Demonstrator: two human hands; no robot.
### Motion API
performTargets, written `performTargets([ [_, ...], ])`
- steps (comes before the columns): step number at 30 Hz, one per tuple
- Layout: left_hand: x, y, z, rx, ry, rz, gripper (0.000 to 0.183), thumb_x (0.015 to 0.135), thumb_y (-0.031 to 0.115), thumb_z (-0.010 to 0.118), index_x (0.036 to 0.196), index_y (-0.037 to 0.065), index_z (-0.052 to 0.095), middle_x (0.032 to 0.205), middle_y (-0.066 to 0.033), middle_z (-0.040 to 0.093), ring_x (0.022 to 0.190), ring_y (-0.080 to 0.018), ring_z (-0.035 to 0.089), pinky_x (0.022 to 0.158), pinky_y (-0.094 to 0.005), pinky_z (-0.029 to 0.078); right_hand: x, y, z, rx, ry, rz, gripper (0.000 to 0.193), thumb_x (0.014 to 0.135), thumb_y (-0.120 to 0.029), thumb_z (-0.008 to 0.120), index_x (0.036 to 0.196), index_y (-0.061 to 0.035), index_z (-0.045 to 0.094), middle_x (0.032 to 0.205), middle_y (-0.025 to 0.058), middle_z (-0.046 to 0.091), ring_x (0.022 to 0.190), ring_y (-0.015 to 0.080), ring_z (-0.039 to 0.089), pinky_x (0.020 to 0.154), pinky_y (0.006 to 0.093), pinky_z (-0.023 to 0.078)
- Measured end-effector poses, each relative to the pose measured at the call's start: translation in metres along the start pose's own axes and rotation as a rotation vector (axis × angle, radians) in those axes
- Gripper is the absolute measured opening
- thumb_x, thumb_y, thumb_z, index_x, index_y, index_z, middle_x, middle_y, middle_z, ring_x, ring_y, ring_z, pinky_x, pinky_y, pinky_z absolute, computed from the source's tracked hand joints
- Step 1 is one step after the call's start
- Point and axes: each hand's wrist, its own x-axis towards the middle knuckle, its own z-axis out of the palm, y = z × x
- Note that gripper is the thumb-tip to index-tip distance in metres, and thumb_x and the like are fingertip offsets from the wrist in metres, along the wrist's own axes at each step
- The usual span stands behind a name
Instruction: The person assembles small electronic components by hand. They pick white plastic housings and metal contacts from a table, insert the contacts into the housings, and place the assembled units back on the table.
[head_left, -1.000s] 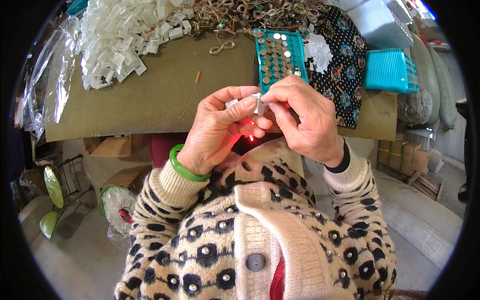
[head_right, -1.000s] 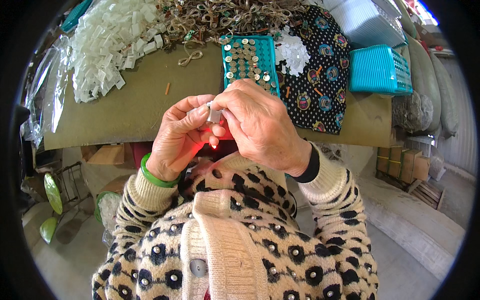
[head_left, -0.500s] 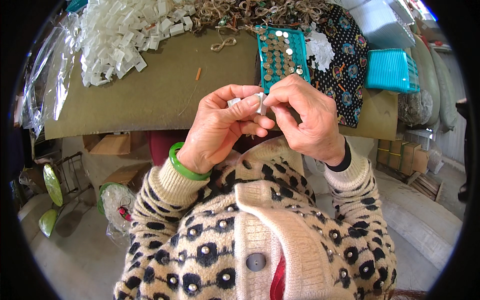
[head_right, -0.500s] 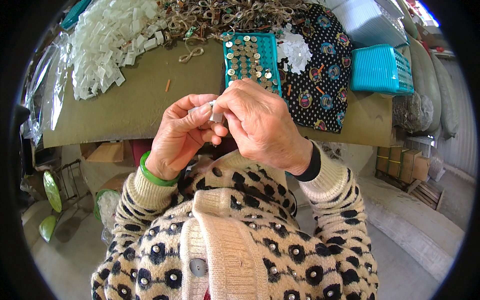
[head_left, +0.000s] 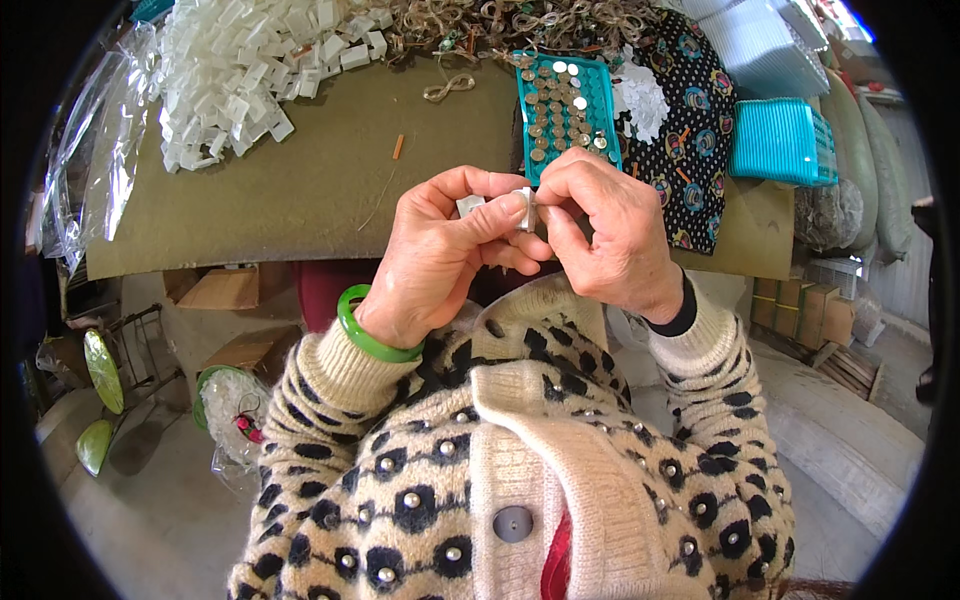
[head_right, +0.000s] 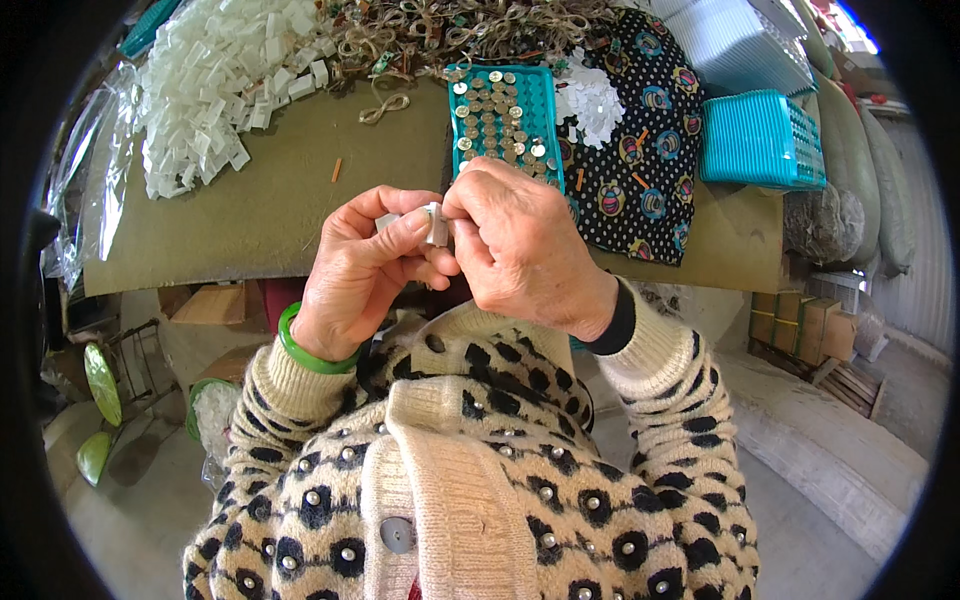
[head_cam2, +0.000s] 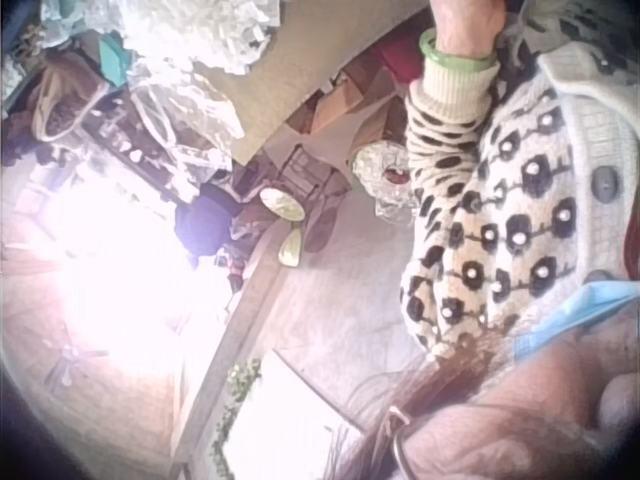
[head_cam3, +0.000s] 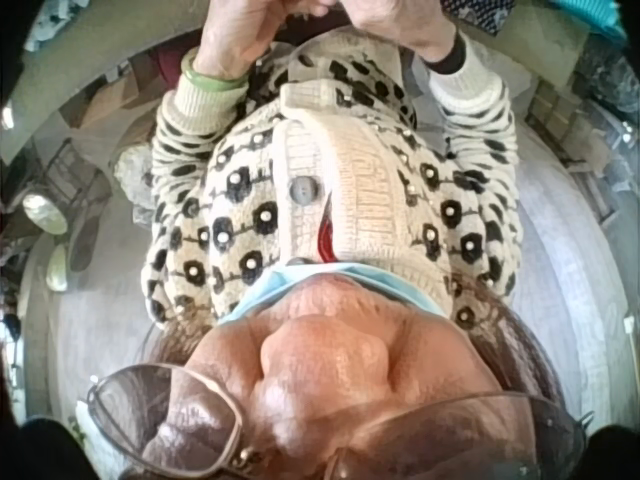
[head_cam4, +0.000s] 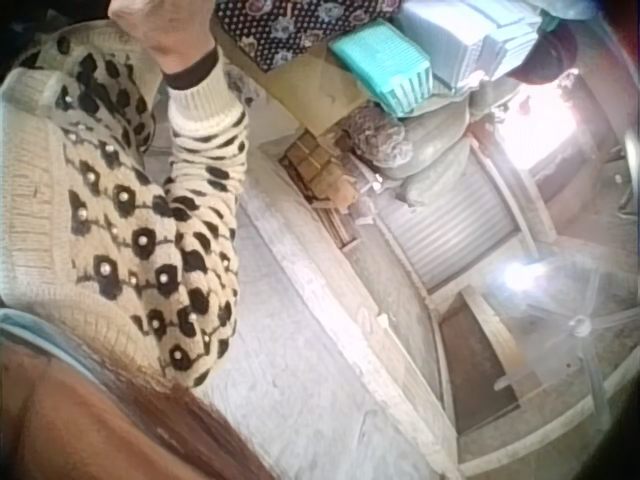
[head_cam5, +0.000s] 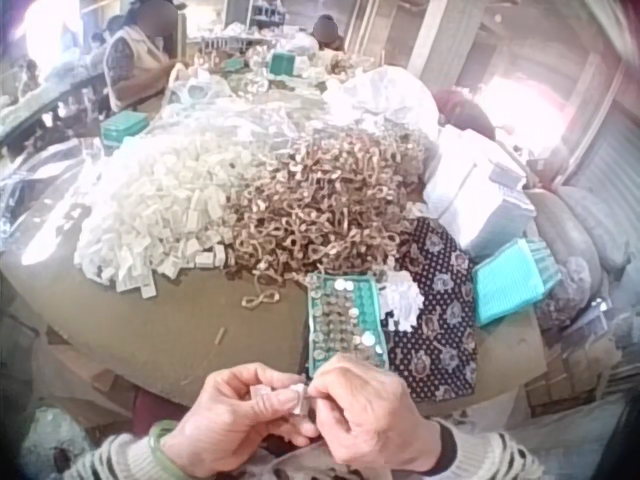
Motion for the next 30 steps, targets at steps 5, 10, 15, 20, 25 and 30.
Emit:
performTargets([
  [5,0.0,0.002,-0.003,0.041,0.031,0.012,0.016,0.095,0.007,0.061,0.108,-0.003,0.061,0.089,-0.0134,0.068,0.075,-0.0224,0.07,0.064,-0.032,0.061,0.011,-0.005,0.006,-0.156,-0.028,-0.147,0.018,0.071,0.012,0.059,0.083,-0.0002,0.053,0.076,0.0125,0.055,0.066,0.0313,0.057,0.058,0.037,0.047],
  [10,-0.007,0.011,-0.005,-0.007,0.058,0.03,0.018,0.093,0.011,0.064,0.107,-0.001,0.06,0.092,-0.0128,0.068,0.075,-0.0208,0.07,0.064,-0.0321,0.06,0.045,0.003,-0.011,0.064,-0.207,-0.009,0.006,0.079,0.003,0.063,0.083,0.001,0.059,0.073,0.0096,0.058,0.059,0.0224,0.056,0.054,0.0322,0.043],
  [15,-0.008,0.019,-0.013,0.05,0.105,0.036,0.018,0.093,0.01,0.063,0.107,0.0,0.06,0.094,-0.0135,0.068,0.071,-0.0189,0.069,0.06,-0.0289,0.058,0.091,0.035,0.015,-0.292,-0.113,-0.244,0.01,0.082,0.001,0.063,0.092,-0.0005,0.062,0.083,0.0115,0.06,0.072,0.0274,0.062,0.062,0.0353,0.05],
  [20,-0.01,0.021,-0.016,-0.037,0.078,0.063,0.015,0.093,0.007,0.06,0.105,0.0,0.06,0.092,-0.0134,0.067,0.072,-0.0205,0.07,0.058,-0.0293,0.059,0.107,0.045,0.05,-0.64,-0.195,-0.427,0.007,0.076,-0.008,0.062,0.081,-0.0039,0.06,0.085,0.0071,0.056,0.077,0.0204,0.065,0.061,0.0329,0.055],
  [25,-0.009,0.024,-0.021,-0.106,0.061,0.053,0.011,0.093,0.006,0.059,0.102,0.0,0.061,0.087,-0.0105,0.064,0.074,-0.0227,0.07,0.058,-0.0305,0.059,0.113,0.049,0.052,-0.702,-0.251,-0.418,0.006,0.077,-0.009,0.061,0.08,-0.0038,0.059,0.086,0.007,0.057,0.077,0.0207,0.065,0.061,0.0323,0.056],
  [30,-0.007,0.023,-0.023,-0.21,0.009,0.09,0.01,0.088,0.001,0.063,0.098,0.0,0.06,0.088,-0.0107,0.064,0.083,-0.0251,0.071,0.067,-0.0361,0.061,0.118,0.05,0.035,-0.308,0.024,-0.296,0.004,0.087,-0.001,0.055,0.089,-0.0014,0.058,0.084,0.0065,0.061,0.072,0.0203,0.061,0.062,0.0294,0.051],
])
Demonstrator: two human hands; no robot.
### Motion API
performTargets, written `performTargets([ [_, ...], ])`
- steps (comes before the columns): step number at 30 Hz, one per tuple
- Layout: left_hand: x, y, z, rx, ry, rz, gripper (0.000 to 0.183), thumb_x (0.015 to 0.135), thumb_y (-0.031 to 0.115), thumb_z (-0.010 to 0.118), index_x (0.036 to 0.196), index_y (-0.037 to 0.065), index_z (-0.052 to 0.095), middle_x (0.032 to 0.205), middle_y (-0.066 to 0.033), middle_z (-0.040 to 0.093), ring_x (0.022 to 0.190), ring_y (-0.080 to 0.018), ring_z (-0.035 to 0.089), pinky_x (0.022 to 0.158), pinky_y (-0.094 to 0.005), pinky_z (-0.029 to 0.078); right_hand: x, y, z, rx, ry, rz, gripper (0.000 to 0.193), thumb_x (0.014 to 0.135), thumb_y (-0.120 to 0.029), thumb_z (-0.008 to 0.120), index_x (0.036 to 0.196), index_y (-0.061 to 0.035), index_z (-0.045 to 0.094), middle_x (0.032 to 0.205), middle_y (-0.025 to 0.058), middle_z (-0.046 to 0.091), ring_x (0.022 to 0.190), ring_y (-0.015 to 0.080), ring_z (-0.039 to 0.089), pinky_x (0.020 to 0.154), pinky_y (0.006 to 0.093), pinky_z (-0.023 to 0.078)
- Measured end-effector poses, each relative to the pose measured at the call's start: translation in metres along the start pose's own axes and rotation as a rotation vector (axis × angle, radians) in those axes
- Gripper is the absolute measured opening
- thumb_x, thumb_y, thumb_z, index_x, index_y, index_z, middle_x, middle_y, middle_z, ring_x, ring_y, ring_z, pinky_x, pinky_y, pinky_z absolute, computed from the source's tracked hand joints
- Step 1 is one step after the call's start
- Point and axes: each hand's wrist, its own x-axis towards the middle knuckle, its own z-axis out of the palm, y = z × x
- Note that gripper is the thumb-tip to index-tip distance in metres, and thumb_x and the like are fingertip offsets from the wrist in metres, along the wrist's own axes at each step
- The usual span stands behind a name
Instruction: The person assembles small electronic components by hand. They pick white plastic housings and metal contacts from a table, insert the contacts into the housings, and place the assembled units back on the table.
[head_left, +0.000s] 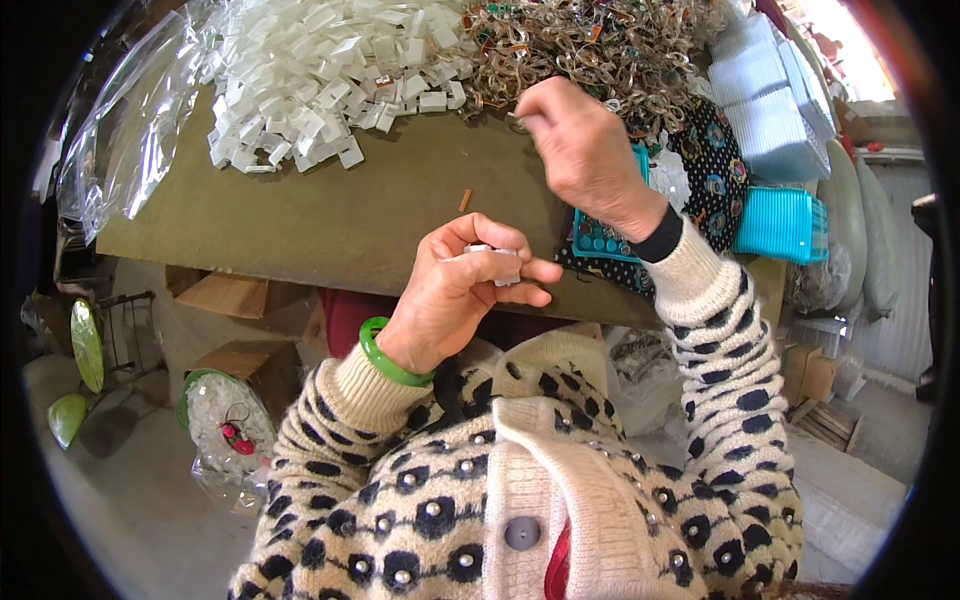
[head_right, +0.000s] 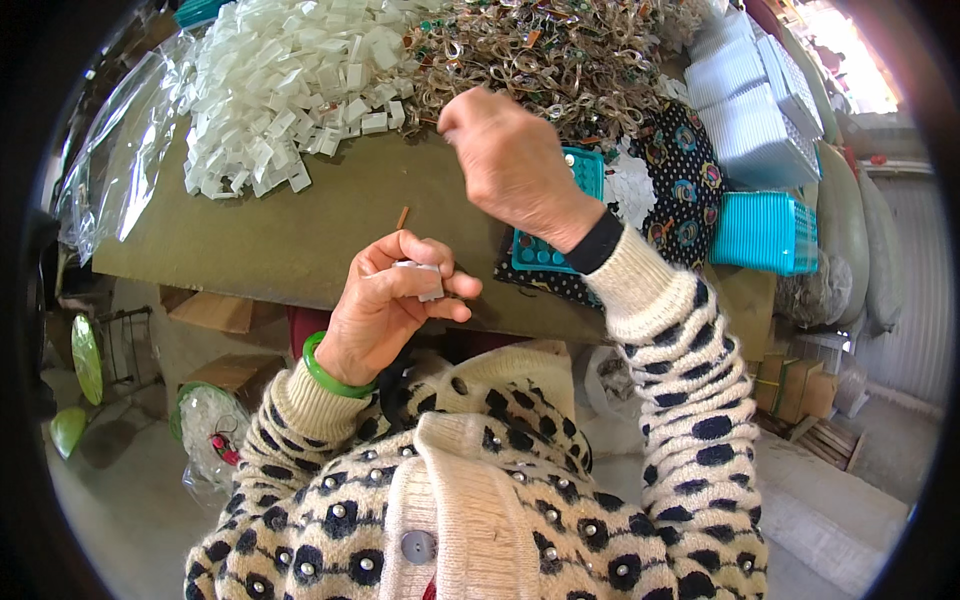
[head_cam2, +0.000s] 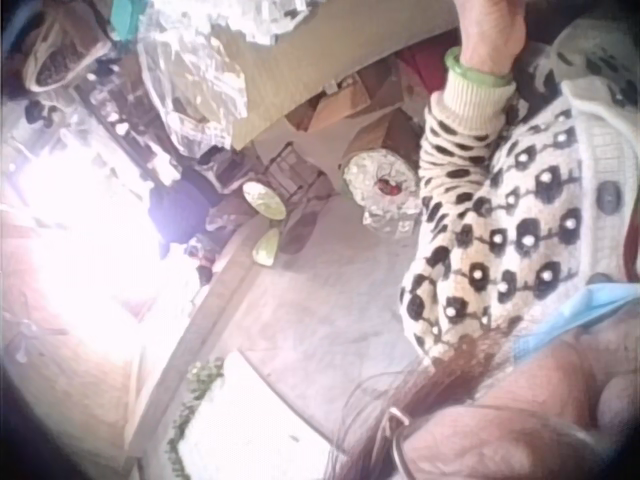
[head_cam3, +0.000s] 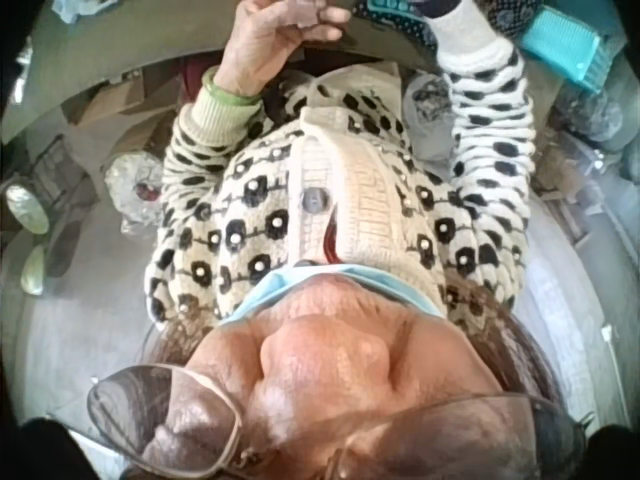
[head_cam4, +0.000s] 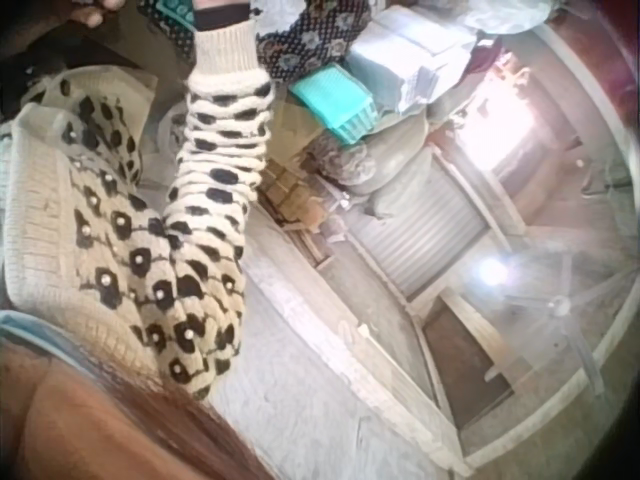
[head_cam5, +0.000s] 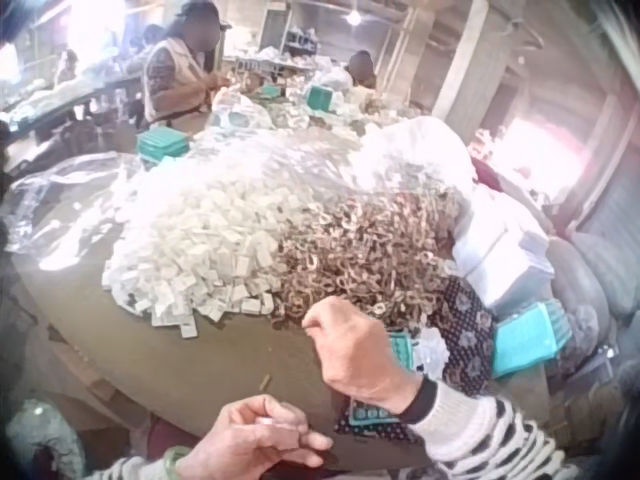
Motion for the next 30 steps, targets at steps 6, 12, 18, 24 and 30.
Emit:
performTargets([
  [6,0.006,0.01,0.004,0.052,0.047,0.052,0.021,0.089,0.002,0.065,0.109,0.003,0.061,0.089,-0.0052,0.061,0.075,-0.0147,0.06,0.06,-0.0281,0.05,-0.006,-0.006,-0.032,1.137,0.28,0.67,0.008,0.098,-0.009,0.053,0.099,-0.0028,0.058,0.098,0.0131,0.068,0.083,0.0188,0.066,0.071,0.0309,0.055],
  [12,0.01,0.015,0.017,0.259,0.056,0.218,0.04,0.09,0.008,0.068,0.127,0.003,0.054,0.089,-0.0033,0.06,0.071,-0.0097,0.055,0.053,-0.0228,0.042,-0.036,-0.034,-0.043,1.669,0.293,0.822,0.012,0.099,-0.013,0.052,0.102,-0.0024,0.057,0.104,0.0182,0.066,0.098,0.0326,0.067,0.081,0.0417,0.057],
  [18,0.008,0.011,0.021,0.378,0.113,0.289,0.026,0.091,0.006,0.067,0.115,-0.001,0.062,0.088,-0.0053,0.065,0.069,-0.0089,0.056,0.051,-0.0225,0.043,-0.049,-0.051,-0.046,1.943,0.206,0.729,0.022,0.099,-0.017,0.051,0.111,-0.0019,0.06,0.114,0.0192,0.064,0.107,0.0349,0.062,0.092,0.0452,0.052],
  [24,0.005,0.004,0.024,0.516,0.128,0.33,0.018,0.091,0.006,0.068,0.106,-0.004,0.066,0.081,-0.0058,0.066,0.065,-0.0086,0.057,0.051,-0.0221,0.044,-0.049,-0.077,-0.058,-0.078,0.204,0.106,0.039,0.076,-0.003,0.07,0.113,-0.0001,0.059,0.105,0.0137,0.062,0.099,0.0293,0.059,0.09,0.0411,0.045],
  [30,0.001,-0.004,0.028,0.46,0.149,0.295,0.017,0.09,0.009,0.069,0.103,-0.002,0.067,0.078,-0.0034,0.065,0.062,-0.0069,0.056,0.05,-0.0204,0.043,-0.057,-0.081,-0.037,-0.037,0.122,0.153,0.035,0.076,0.007,0.068,0.108,-0.0012,0.062,0.079,0.0079,0.058,0.071,0.0257,0.056,0.068,0.038,0.045],
])
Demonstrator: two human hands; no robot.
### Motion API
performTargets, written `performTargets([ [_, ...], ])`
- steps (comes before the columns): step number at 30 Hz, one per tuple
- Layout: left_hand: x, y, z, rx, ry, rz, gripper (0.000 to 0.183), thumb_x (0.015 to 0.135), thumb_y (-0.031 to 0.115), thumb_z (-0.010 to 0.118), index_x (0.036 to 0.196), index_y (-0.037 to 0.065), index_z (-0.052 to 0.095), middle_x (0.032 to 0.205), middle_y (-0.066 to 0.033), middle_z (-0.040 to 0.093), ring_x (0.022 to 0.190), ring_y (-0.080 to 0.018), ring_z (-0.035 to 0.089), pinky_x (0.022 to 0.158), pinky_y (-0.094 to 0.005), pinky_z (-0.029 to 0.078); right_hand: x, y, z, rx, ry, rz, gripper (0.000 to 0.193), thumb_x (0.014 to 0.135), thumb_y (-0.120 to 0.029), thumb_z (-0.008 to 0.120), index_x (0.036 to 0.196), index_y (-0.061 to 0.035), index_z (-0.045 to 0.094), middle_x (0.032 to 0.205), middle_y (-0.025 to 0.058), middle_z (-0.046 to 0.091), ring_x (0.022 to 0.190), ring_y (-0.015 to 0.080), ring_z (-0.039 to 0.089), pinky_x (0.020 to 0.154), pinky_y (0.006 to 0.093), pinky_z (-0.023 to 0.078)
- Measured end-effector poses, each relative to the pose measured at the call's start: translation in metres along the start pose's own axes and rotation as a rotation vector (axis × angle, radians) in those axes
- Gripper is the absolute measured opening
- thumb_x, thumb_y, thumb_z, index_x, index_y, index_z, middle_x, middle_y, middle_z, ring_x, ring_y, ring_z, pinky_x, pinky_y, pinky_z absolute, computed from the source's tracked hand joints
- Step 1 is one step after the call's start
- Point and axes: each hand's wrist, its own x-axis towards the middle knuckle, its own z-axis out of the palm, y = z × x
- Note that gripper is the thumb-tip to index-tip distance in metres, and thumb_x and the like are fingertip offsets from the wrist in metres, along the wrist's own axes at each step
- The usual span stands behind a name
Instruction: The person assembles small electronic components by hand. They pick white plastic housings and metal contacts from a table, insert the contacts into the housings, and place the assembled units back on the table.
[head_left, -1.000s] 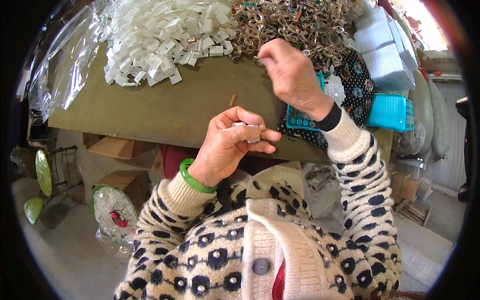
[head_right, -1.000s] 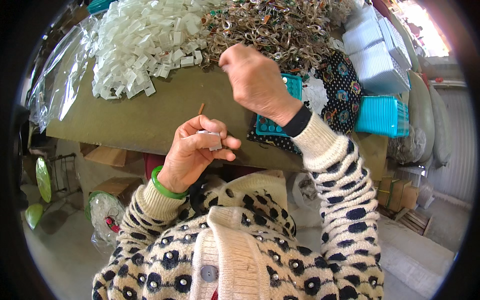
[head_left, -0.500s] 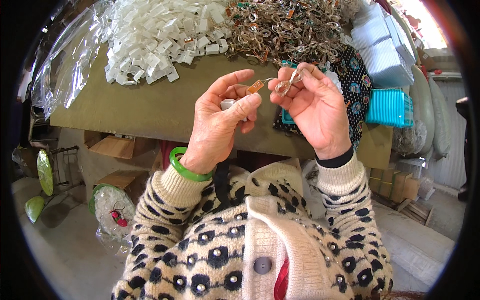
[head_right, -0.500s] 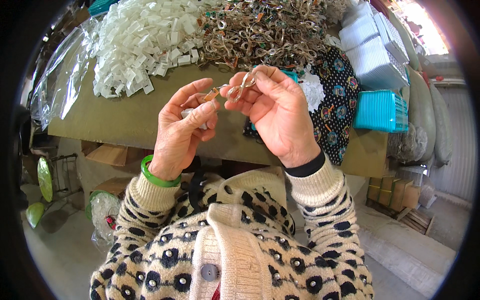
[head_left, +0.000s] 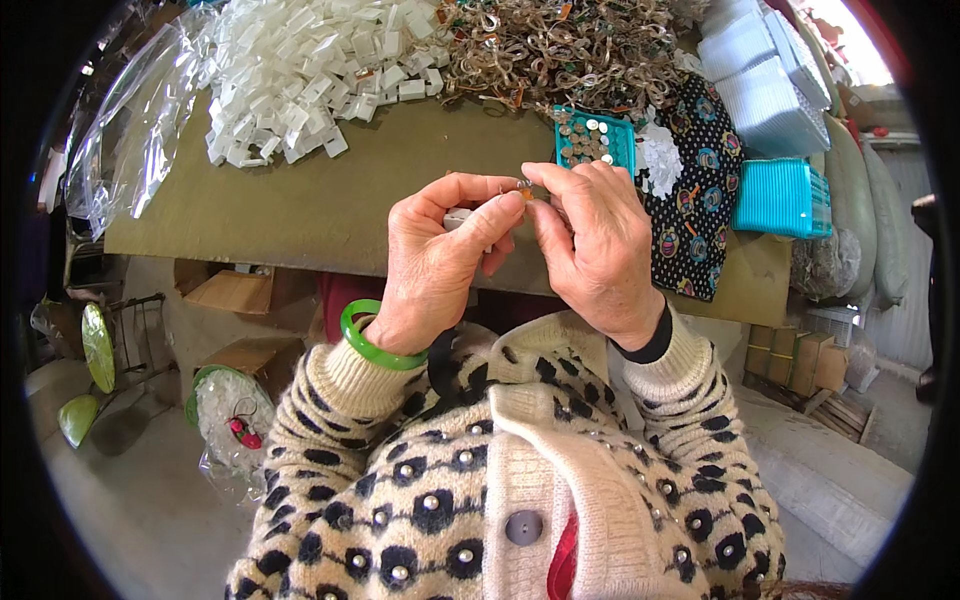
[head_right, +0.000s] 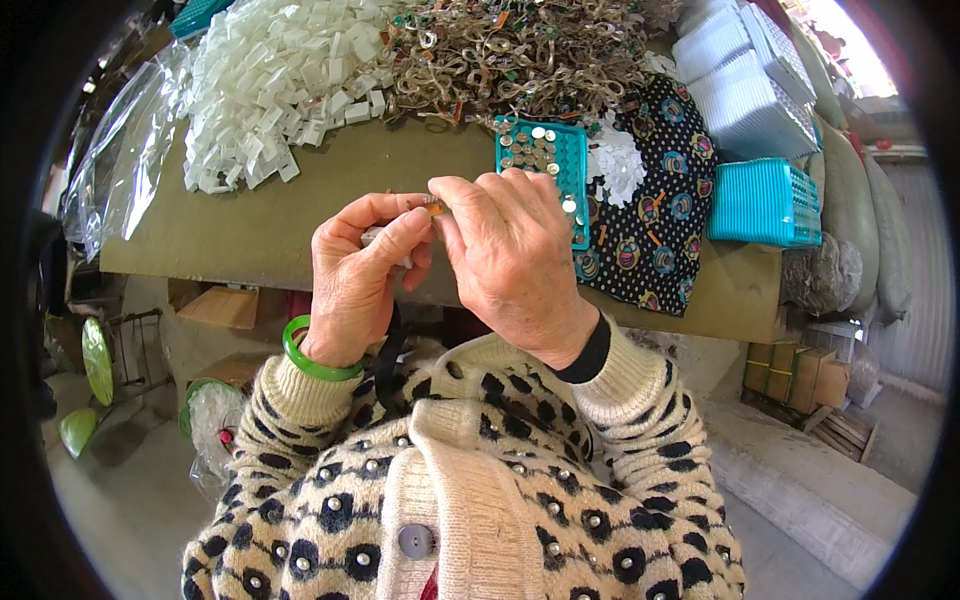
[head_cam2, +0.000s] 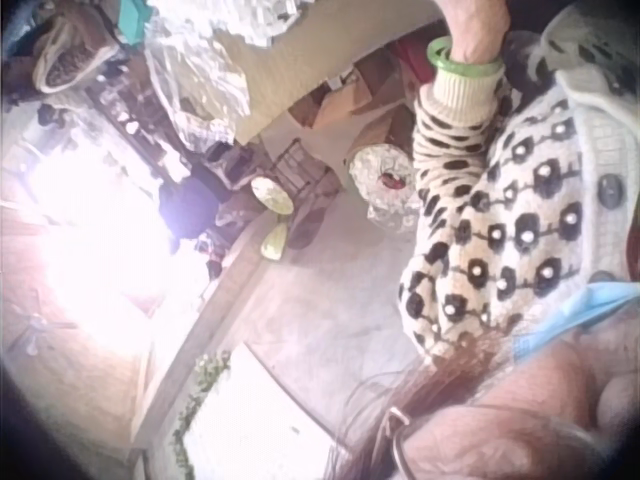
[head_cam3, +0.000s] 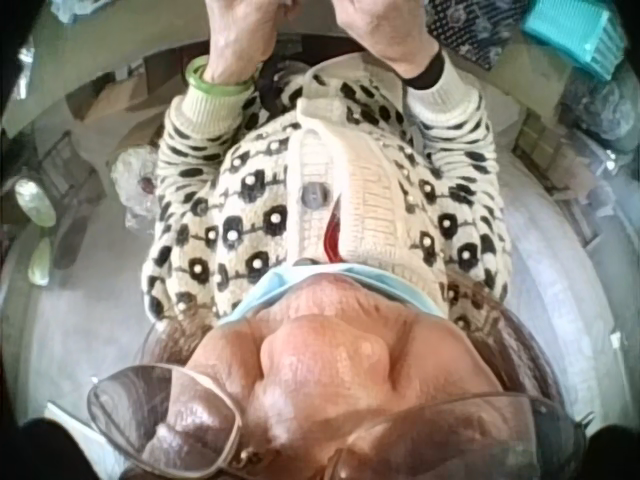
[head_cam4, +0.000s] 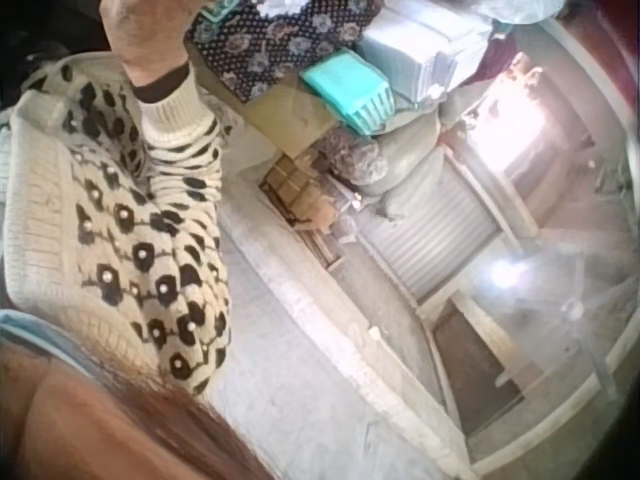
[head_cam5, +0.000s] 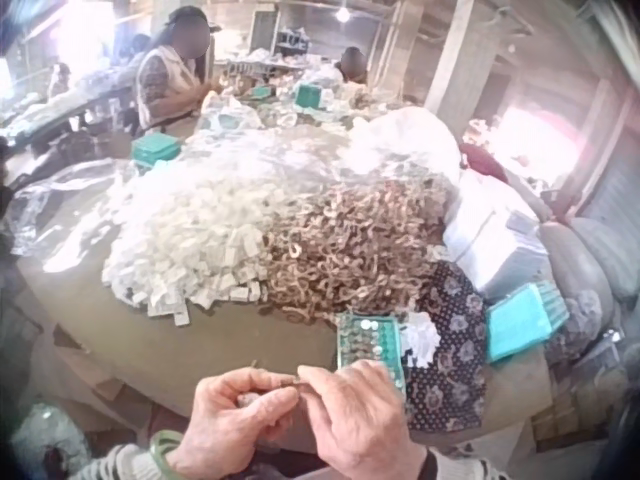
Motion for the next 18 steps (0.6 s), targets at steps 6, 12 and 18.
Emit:
performTargets([
  [6,-0.001,0.0,-0.001,-0.154,-0.006,-0.079,0.015,0.091,0.008,0.067,0.103,0.001,0.063,0.08,-0.0034,0.064,0.063,-0.0085,0.058,0.049,-0.0207,0.044,-0.009,0.0,0.003,0.119,0.026,0.108,0.032,0.077,0.008,0.07,0.107,-0.0027,0.063,0.077,0.0075,0.058,0.063,0.0197,0.055,0.056,0.0322,0.045],
  [12,-0.003,0.0,-0.006,-0.25,-0.16,-0.115,0.009,0.092,0.008,0.066,0.098,0.005,0.059,0.079,-0.0043,0.063,0.063,-0.0099,0.059,0.048,-0.0214,0.043,-0.012,0.007,-0.003,0.243,-0.036,0.14,0.022,0.076,0.008,0.071,0.094,-0.003,0.065,0.08,0.008,0.06,0.064,0.018,0.059,0.055,0.0291,0.046],
  [18,-0.003,-0.003,-0.01,-0.346,-0.23,-0.247,0.013,0.096,0.019,0.063,0.096,0.007,0.058,0.078,-0.0052,0.063,0.063,-0.0126,0.06,0.047,-0.0229,0.041,-0.009,0.017,-0.006,0.245,-0.049,-0.014,0.02,0.072,0.01,0.071,0.086,-0.0031,0.065,0.081,0.0084,0.062,0.075,0.0216,0.061,0.068,0.0318,0.048],
])
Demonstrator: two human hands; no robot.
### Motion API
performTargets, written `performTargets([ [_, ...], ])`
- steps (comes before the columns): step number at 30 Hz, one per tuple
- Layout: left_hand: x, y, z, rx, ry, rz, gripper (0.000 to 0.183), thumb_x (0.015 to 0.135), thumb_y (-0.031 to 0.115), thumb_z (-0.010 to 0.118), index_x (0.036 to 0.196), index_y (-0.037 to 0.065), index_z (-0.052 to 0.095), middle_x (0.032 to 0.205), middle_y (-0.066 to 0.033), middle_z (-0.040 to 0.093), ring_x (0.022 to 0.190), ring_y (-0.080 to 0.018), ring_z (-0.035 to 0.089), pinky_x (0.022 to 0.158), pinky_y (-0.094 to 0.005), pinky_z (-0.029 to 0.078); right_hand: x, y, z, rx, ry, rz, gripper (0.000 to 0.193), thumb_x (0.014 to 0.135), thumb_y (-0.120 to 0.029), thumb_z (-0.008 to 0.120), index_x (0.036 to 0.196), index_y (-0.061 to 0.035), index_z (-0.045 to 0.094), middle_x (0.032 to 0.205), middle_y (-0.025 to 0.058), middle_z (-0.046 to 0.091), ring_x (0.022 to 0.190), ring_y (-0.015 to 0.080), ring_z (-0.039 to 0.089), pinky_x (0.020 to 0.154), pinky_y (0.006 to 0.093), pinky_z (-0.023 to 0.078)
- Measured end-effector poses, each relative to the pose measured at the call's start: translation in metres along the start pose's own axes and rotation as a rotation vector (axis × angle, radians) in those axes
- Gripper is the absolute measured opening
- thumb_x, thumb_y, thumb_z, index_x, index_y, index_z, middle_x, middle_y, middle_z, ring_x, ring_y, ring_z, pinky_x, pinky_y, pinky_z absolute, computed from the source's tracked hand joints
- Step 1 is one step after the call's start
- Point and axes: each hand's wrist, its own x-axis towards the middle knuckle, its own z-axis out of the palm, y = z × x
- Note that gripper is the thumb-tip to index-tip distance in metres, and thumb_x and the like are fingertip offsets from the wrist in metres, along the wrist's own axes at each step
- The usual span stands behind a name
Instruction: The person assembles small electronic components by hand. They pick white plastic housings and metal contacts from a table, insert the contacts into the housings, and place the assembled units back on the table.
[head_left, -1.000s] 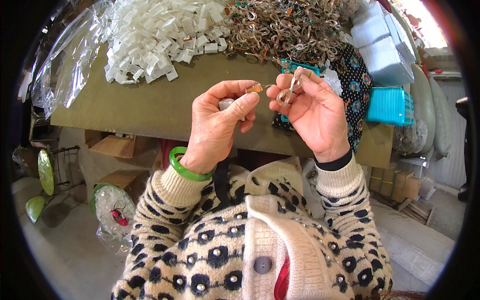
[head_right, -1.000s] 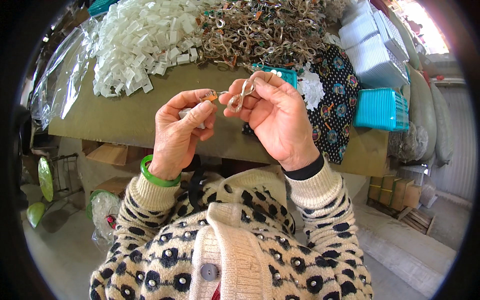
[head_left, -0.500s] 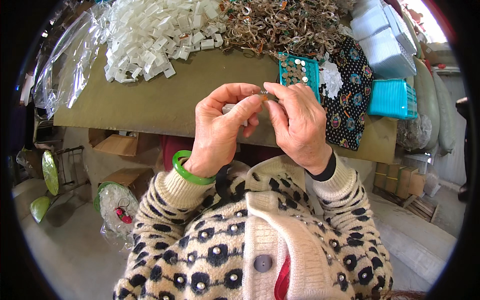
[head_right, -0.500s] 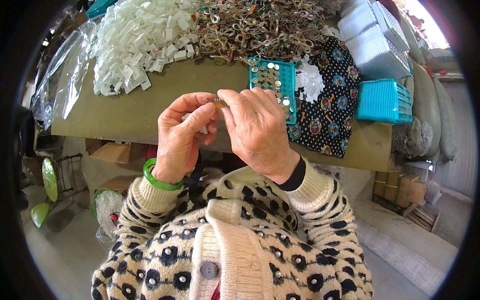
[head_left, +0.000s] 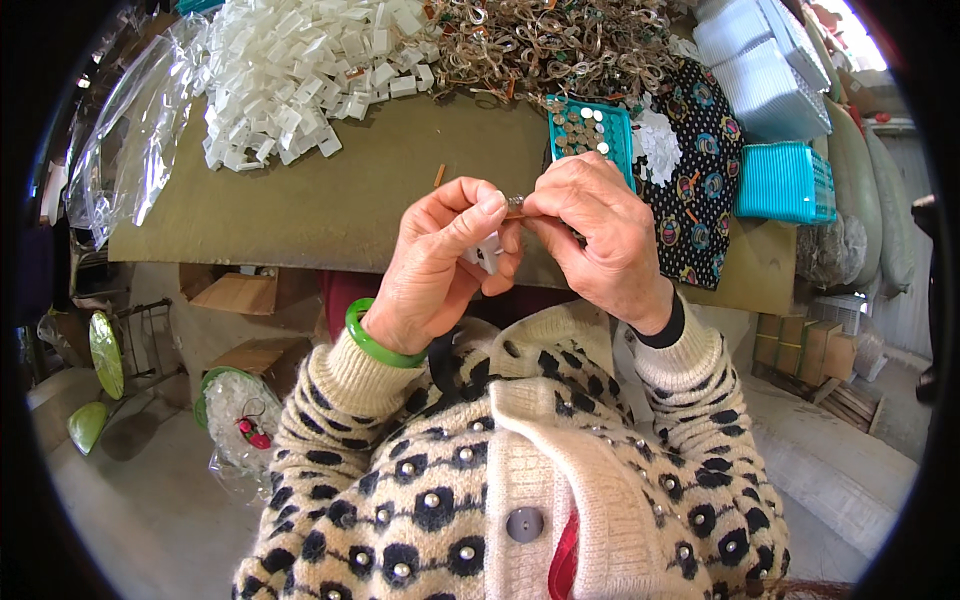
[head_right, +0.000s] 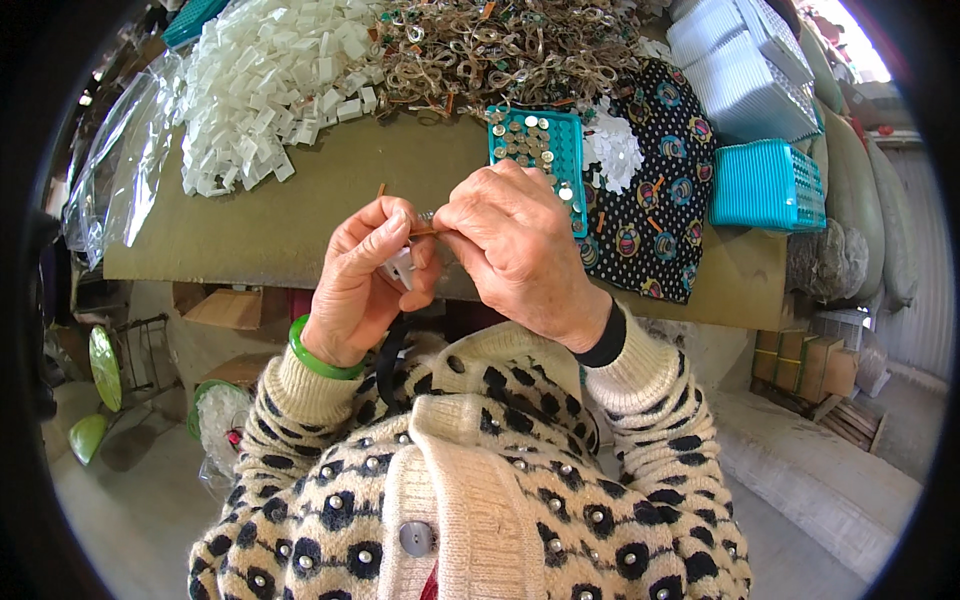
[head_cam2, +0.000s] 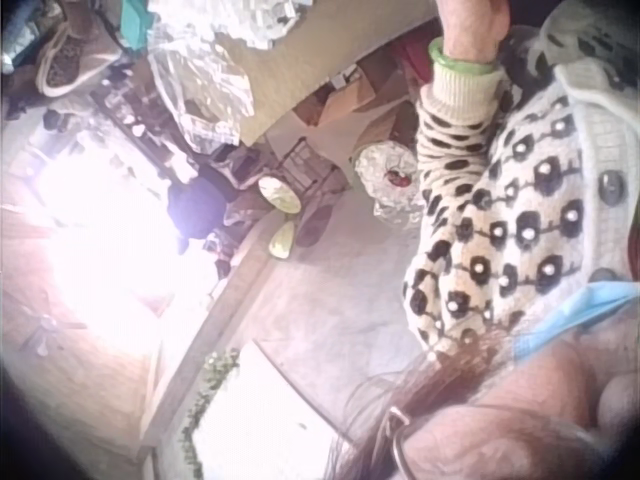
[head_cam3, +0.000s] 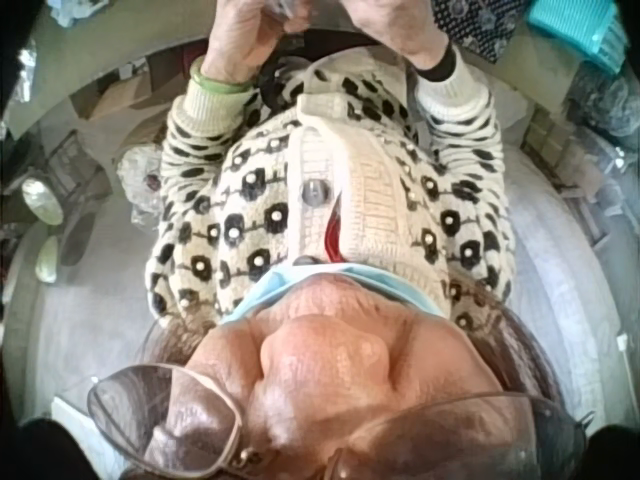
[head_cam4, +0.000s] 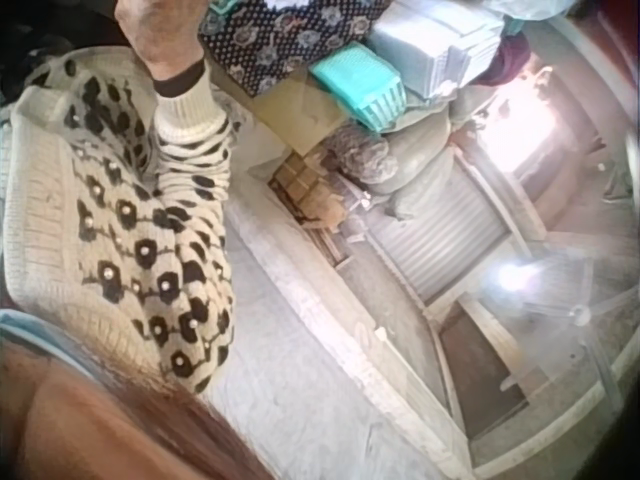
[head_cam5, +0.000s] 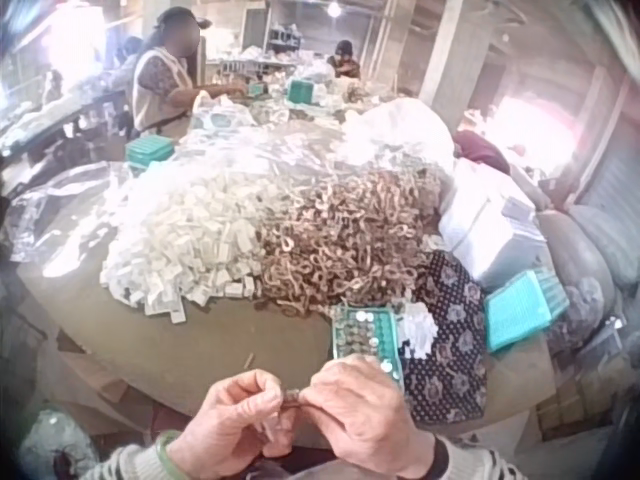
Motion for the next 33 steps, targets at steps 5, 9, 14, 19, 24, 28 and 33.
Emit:
performTargets([
  [5,-0.001,0.001,-0.004,-0.055,-0.164,-0.096,0.016,0.096,0.022,0.063,0.093,0.007,0.057,0.07,-0.0056,0.059,0.058,-0.015,0.056,0.046,-0.0256,0.038,-0.005,-0.003,-0.001,0.331,-0.002,0.164,0.02,0.07,0.012,0.069,0.084,-0.0015,0.064,0.083,0.0086,0.064,0.08,0.0215,0.062,0.072,0.0307,0.047],
  [9,-0.005,-0.001,-0.005,-0.074,-0.312,-0.185,0.021,0.093,0.026,0.065,0.093,0.008,0.053,0.062,-0.0024,0.043,0.05,-0.0157,0.043,0.043,-0.0274,0.033,-0.013,-0.01,0.001,0.916,-0.056,0.525,0.012,0.073,0.009,0.063,0.077,-0.0007,0.058,0.087,0.0089,0.059,0.082,0.0155,0.055,0.075,0.0268,0.044],
  [14,-0.009,-0.001,-0.004,-0.262,-0.245,-0.13,0.023,0.095,0.028,0.062,0.096,0.008,0.052,0.067,-0.0035,0.047,0.053,-0.0185,0.048,0.045,-0.031,0.042,-0.008,-0.015,0.004,0.567,-0.109,0.453,0.01,0.074,0.007,0.055,0.075,-0.0014,0.051,0.088,0.0075,0.059,0.074,0.0146,0.053,0.071,0.0258,0.043],
  [19,-0.015,0.02,-0.001,-0.165,-0.073,-0.182,0.02,0.095,0.024,0.064,0.092,0.006,0.056,0.069,-0.0033,0.054,0.057,-0.0157,0.055,0.048,-0.0286,0.044,0.002,-0.022,0.017,0.236,0.022,0.112,0.012,0.083,0.007,0.062,0.093,0.0004,0.057,0.084,0.0081,0.06,0.074,0.0186,0.059,0.068,0.0263,0.047],
  [24,-0.012,0.051,-0.007,0.845,0.243,0.308,0.02,0.09,0.019,0.071,0.097,0.004,0.061,0.07,0.0012,0.059,0.063,-0.0104,0.059,0.054,-0.0254,0.046,-0.007,-0.028,0.022,0.805,-0.03,0.607,0.007,0.094,0.001,0.058,0.101,0.0,0.057,0.082,0.0036,0.057,0.069,0.0116,0.055,0.065,0.027,0.048],
  [28,0.021,0.087,-0.039,1.926,0.643,0.879,0.019,0.081,0.017,0.075,0.093,0.005,0.066,0.079,-0.0093,0.06,0.068,-0.0251,0.06,0.063,-0.0365,0.049,-0.009,-0.021,0.023,1.379,0.023,0.869,0.01,0.093,-0.003,0.06,0.103,-0.0007,0.057,0.078,0.0025,0.054,0.058,0.0078,0.041,0.058,0.0264,0.041],
  [33,0.047,0.096,-0.068,2.323,0.659,0.84,0.018,0.08,0.021,0.074,0.087,0.007,0.065,0.088,-0.0084,0.056,0.083,-0.0307,0.063,0.068,-0.0419,0.049,-0.01,-0.021,0.021,1.341,-0.023,0.938,0.011,0.093,-0.001,0.06,0.103,0.0004,0.056,0.083,0.0028,0.056,0.062,0.0077,0.047,0.057,0.0235,0.043],
])
